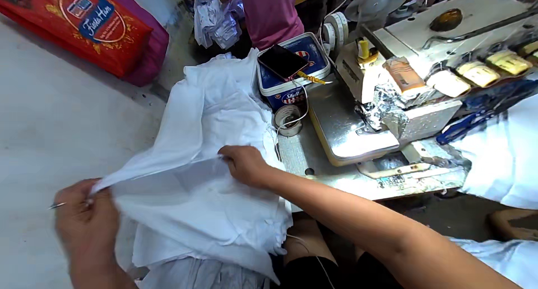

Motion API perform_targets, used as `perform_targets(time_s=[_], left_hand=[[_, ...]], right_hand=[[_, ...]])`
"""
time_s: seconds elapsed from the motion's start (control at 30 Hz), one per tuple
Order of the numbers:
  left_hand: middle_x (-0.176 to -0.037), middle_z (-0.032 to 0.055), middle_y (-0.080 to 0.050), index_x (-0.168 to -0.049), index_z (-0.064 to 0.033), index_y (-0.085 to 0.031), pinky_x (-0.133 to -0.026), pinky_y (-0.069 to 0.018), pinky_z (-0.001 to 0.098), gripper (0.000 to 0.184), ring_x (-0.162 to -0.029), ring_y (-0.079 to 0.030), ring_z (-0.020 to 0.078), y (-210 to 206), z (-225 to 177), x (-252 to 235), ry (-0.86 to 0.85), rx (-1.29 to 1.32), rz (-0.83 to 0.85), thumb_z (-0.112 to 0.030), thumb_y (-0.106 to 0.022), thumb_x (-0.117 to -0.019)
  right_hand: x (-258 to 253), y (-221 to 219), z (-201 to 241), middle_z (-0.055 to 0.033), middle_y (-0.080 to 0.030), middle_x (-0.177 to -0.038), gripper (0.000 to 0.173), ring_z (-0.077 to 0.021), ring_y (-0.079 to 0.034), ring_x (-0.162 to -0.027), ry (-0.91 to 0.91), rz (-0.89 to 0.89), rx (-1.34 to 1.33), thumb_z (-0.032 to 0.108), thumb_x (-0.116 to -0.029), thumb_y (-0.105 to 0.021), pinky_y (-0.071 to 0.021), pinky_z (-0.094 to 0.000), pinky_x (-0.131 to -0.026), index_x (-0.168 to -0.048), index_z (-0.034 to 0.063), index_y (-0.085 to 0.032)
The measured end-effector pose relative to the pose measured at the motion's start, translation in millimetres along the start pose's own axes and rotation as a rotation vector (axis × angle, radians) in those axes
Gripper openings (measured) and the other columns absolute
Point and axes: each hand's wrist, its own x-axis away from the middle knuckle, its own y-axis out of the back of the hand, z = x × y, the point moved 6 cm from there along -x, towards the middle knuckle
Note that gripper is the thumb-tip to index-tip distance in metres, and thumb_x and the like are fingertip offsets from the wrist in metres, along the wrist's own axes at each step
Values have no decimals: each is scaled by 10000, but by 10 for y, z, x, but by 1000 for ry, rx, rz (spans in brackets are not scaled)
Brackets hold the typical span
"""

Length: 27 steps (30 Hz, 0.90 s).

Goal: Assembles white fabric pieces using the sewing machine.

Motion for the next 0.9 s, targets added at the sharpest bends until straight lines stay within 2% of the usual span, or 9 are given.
perform_targets(time_s=[0.07, 0.13, 0.17, 0.27, 0.33, 0.4, 0.5, 0.63, 0.9], left_hand=[[-1186, 138, -646, -1205, 150, -494, -1020, -507, 291, 280, -1135, -636, 98, 129, -231, -103, 48, 323, -234, -79, -406, -1071], [-946, -33, -646, -1124, 49, -489, -886, -564, 263, 186, -906, -667, 24, 31, -817, -374, -119, 531, -384, -29, -327, -1074], [-987, -47, -638, -1179, 69, -493, -871, -552, 234, 213, -913, -647, -2, -84, -1066, -513, -304, 573, -345, -33, -331, -1084], [-1111, 162, -650, -1144, 161, -565, -962, -475, 248, 272, -1051, -607, 81, -583, -2216, -786, -576, 474, -111, -83, -502, -1044], [-1045, 279, -693, -1081, 116, -654, -892, -522, 495, 287, -982, -686, 338, -1199, -2875, -816, -577, 348, 180, -148, -661, -970], [-1024, 277, -703, -1099, 49, -692, -856, -509, 664, 284, -981, -685, 466, -1955, -3230, -737, -526, 262, 546, -198, -707, -959], [-1084, 259, -696, -1127, -2, -697, -907, -490, 666, 252, -1073, -657, 460, -2607, -3535, -505, -384, 147, 873, -209, -680, -985], [-1190, 299, -650, -1176, 53, -649, -997, -442, 609, 285, -1191, -601, 449, -2554, -3794, -357, -174, 134, 894, -181, -640, -1014], [-1206, 249, -676, -1290, 18, -621, -969, -489, 609, 416, -1183, -635, 416, -3045, -3763, -450, -157, 27, 755, -210, -693, -950]], right_hand=[[275, 123, 345, -215, -734, -948, 260, -303, -710, -904, 116, -58, -257, 30, -1019, -507, -540, -488, -836, -1128, -73, -719], [582, 361, 552, -203, -717, -928, 261, -190, -671, -845, 160, -136, -433, 0, -1015, -482, -529, -350, -797, -1101, -122, -696], [739, 506, 550, -180, -711, -941, 256, -116, -655, -849, 157, -192, -483, -8, -1012, -474, -527, -274, -800, -1091, -133, -682], [1292, 936, 152, -34, -689, -942, 210, 52, -622, -857, 27, -413, -554, -8, -1009, -472, -529, -144, -811, -1062, -103, -651], [1740, 1153, -239, 54, -680, -926, 179, 61, -634, -844, -150, -561, -588, 12, -1025, -473, -552, -151, -803, -1053, -25, -646], [2152, 1316, -557, 75, -698, -882, 169, 24, -668, -799, -316, -681, -586, 26, -1035, -477, -580, -178, -757, -1051, 31, -645], [2540, 1454, -813, 76, -704, -855, 169, 20, -677, -759, -437, -806, -522, 47, -1041, -481, -583, -164, -720, -1049, 43, -649], [2628, 1592, -838, 83, -696, -906, 162, 65, -660, -827, -363, -902, -386, 16, -1017, -497, -561, -122, -787, -1037, 8, -657], [2537, 1641, -1030, -2, -693, -956, 190, 81, -635, -862, -314, -927, -244, 46, -1016, -533, -530, -102, -816, -1106, -84, -638]])
